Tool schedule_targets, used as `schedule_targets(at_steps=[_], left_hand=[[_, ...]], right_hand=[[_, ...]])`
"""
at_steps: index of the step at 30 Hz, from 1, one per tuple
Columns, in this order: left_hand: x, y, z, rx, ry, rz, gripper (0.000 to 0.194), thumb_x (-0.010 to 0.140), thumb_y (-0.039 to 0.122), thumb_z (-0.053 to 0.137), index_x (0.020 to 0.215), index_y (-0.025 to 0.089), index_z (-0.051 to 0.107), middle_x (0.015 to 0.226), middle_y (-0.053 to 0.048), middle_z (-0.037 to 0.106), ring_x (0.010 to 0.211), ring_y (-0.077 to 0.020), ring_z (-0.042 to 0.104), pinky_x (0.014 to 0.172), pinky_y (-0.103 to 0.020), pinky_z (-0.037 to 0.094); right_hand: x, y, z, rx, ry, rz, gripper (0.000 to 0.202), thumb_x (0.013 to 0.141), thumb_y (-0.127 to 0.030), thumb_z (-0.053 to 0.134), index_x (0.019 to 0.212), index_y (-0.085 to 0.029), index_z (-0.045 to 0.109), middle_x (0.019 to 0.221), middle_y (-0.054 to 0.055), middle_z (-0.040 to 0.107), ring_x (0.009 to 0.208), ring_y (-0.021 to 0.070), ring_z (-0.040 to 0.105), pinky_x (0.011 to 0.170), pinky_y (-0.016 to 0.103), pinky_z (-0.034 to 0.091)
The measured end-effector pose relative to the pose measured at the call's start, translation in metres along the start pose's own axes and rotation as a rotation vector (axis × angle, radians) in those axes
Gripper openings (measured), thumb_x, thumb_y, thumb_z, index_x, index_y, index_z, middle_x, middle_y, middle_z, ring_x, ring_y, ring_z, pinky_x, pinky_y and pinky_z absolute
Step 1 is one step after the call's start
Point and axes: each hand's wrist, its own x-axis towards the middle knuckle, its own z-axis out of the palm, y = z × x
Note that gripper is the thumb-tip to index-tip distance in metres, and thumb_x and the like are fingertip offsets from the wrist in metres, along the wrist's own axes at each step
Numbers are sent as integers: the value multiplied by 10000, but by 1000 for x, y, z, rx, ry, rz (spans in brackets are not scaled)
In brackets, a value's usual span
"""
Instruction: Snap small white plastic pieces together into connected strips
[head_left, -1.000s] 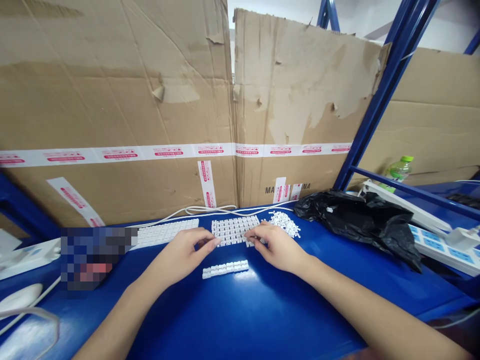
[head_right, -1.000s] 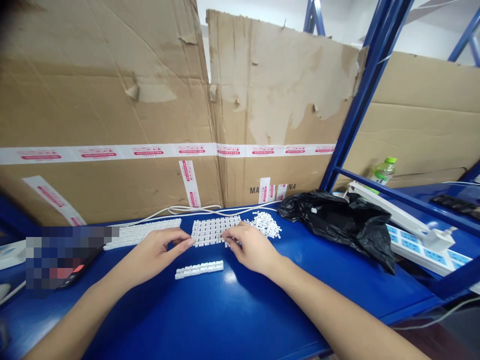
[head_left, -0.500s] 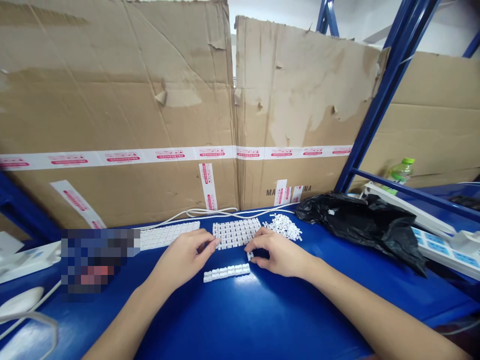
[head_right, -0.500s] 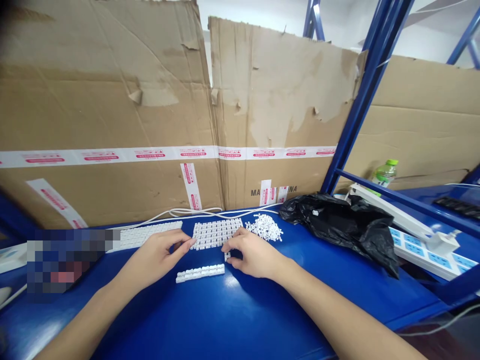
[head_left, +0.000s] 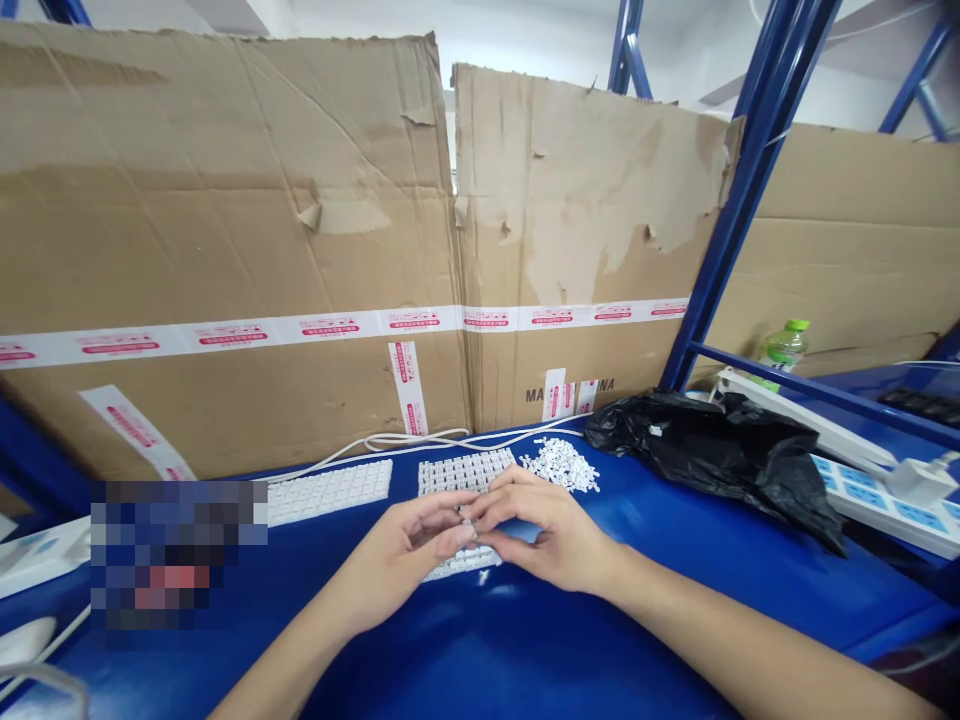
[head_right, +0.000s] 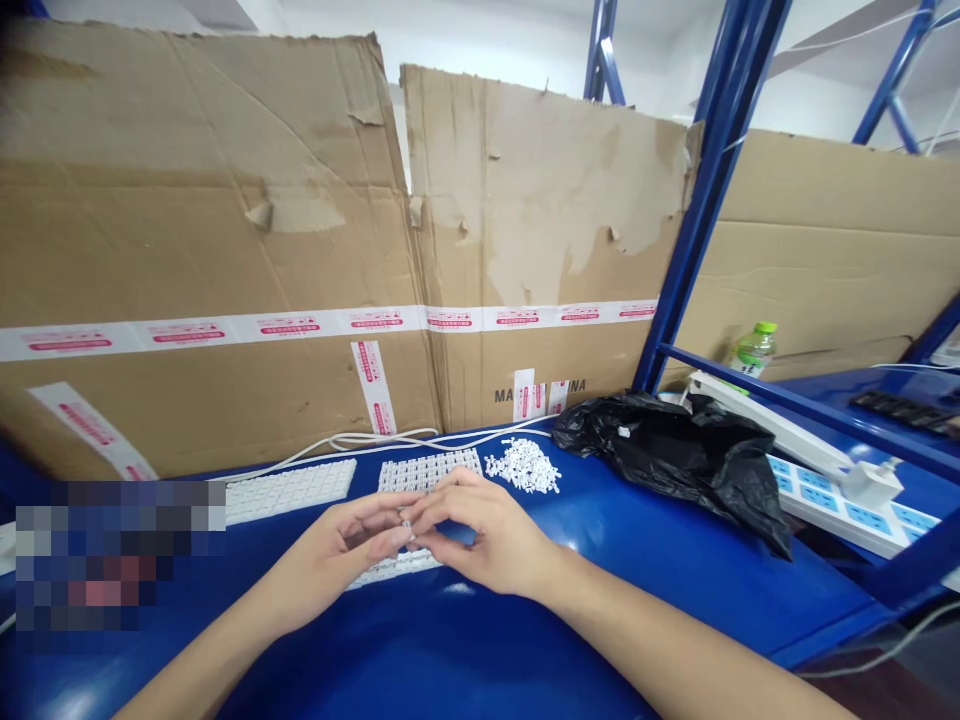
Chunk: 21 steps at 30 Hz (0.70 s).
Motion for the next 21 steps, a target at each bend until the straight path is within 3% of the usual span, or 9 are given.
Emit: schedule_targets(at_steps=[4,7,10,14,21], left_hand=[[2,3,-3,0,88,3,529,927,588,811,1318,232,782,1097,-103,854,1015,-279,780,924,-415,617],[3,6,-8,20,200,-26,527,899,610,819,1251,219,804,1066,-99,850,968,-259,759,892,-394,609],[3,9,-11,39,263,-30,527,883,621,818,1220,215,809,1052,-89,845,936,-245,744,879,-385,604],[3,10,-12,60,273,-28,539,881,632,802,1218,211,805,1028,-88,844,909,-245,740,858,-391,604],[4,8,-13,82,257,-35,556,864,648,806,1210,213,804,1019,-92,844,921,-257,749,855,-400,604]], right_hand=[[2,6,-16,-74,14,43,180,1044,-298,745,1220,-262,746,1204,58,824,1131,218,749,1047,417,589],[-1,28,-40,-364,63,266,212,1079,-328,669,1248,-222,741,1207,99,804,1146,263,737,1041,462,588],[-9,56,-60,-703,12,469,272,1062,-279,657,1282,-148,751,1329,182,759,1279,353,692,1152,549,522],[-20,77,-68,-827,-157,658,411,1061,-312,661,1411,-105,715,1467,242,688,1386,385,659,1207,521,490],[-21,84,-66,-815,-145,645,119,1016,-207,700,992,-209,816,1091,115,809,1120,276,756,1000,349,572]])
